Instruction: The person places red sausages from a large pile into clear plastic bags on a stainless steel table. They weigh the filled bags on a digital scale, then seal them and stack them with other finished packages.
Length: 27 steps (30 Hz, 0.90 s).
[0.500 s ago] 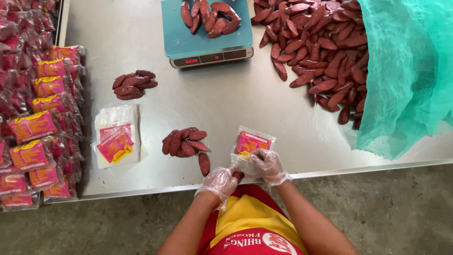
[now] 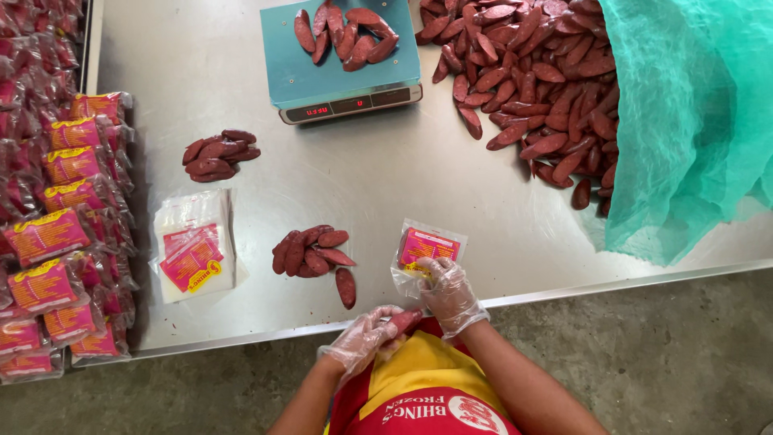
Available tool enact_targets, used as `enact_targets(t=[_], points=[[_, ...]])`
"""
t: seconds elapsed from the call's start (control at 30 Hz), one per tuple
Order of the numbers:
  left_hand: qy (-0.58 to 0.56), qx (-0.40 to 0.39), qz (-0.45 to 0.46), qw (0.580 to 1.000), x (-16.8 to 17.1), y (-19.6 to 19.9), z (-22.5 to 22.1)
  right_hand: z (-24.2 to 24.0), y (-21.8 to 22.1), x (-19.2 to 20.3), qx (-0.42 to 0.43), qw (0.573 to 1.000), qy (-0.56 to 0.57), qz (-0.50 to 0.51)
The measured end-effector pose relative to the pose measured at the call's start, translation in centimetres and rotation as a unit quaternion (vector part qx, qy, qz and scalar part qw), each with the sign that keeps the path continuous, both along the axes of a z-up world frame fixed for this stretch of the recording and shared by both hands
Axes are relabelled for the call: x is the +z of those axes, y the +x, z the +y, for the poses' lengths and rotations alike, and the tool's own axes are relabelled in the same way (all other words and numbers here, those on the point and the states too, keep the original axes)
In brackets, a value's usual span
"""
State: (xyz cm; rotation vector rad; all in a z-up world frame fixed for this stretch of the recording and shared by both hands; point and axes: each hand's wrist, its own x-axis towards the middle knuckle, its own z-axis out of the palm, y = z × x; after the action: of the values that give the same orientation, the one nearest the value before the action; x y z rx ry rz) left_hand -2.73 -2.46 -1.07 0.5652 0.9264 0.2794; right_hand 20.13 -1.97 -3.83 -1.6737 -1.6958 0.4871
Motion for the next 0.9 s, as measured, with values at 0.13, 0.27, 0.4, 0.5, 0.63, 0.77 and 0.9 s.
enact_targets(t=[0.13, 0.27, 0.4, 0.5, 0.63, 0.77, 0.9], points=[[-0.036, 0.074, 0.013, 0.997, -2.8, 2.4, -0.7, 0.2, -0.3, -0.1, -0.015, 1.0, -0.002, -0.011], [-0.086, 0.153, 0.049, 0.983, -3.9, 4.0, -0.5, 0.5, 0.1, 0.0, 0.001, 0.999, -0.047, -0.017], [-0.051, 0.15, 0.184, 0.97, -5.3, 4.8, -0.8, 0.4, 0.4, 0.7, 0.012, 0.998, -0.053, -0.004], [0.027, 0.186, 0.147, 0.971, -6.8, 4.1, -1.0, 0.2, 0.7, 0.5, 0.017, 0.998, -0.038, 0.045], [0.023, 0.24, 0.096, 0.966, -8.2, 5.7, -0.4, 0.0, 1.1, 1.0, 0.059, 0.996, -0.027, 0.06], [0.001, 0.303, 0.091, 0.949, -8.2, 8.7, 0.8, 0.2, 1.3, 2.4, 0.083, 0.99, -0.076, 0.087], [0.164, 0.21, 0.276, 0.923, -8.7, 10.2, 1.5, 0.4, 0.9, 3.9, 0.073, 0.975, -0.145, 0.151]])
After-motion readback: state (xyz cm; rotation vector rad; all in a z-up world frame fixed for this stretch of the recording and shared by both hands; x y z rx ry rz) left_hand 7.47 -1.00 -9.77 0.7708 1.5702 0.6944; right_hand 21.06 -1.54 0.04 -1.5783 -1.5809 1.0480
